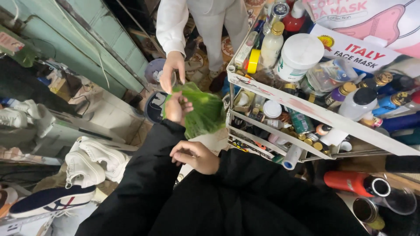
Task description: The person is sitting on the floor and lacing a white sneaker with red accents, threading the laces through the eyelets one by one.
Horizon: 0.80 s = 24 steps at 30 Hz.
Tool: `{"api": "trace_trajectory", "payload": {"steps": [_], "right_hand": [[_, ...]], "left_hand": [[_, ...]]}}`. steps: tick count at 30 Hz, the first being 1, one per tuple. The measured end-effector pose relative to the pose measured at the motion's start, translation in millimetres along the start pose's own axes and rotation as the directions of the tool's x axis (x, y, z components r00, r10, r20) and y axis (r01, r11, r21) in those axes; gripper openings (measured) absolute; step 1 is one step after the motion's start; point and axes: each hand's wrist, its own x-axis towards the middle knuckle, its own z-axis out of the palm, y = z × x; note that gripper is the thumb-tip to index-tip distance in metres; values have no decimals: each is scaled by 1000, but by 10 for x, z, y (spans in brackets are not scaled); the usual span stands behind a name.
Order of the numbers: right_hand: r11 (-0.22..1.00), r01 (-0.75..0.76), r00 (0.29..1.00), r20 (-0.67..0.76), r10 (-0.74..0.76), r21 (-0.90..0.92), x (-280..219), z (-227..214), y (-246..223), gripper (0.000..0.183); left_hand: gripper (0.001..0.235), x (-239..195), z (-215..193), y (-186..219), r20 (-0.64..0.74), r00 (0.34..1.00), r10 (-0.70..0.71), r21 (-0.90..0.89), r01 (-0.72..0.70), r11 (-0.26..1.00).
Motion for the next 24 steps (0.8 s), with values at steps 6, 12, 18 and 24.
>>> {"api": "trace_trajectory", "payload": {"steps": [6, 12, 18, 24], "right_hand": [[998, -50, 993, 108, 47, 31, -121, 65, -3, 15], [995, -99, 977, 195, 91, 31, -370, 109, 230, 17], [995, -87, 963, 251, 97, -53, -775, 207, 71, 20], [973, 110, 951, 307, -44, -201, -1130, 357, 427, 26]], "left_hand": [[25, -139, -256, -298, -125, 992, -10, 44, 15, 999], [19, 187, -753, -1349, -279, 951, -132, 74, 159, 985], [28, 89, -1340, -2288, -116, 890, -442, 21, 447, 894], [56, -547, -1433, -2563, -81, 873, -480, 373, 473, 798]]}}
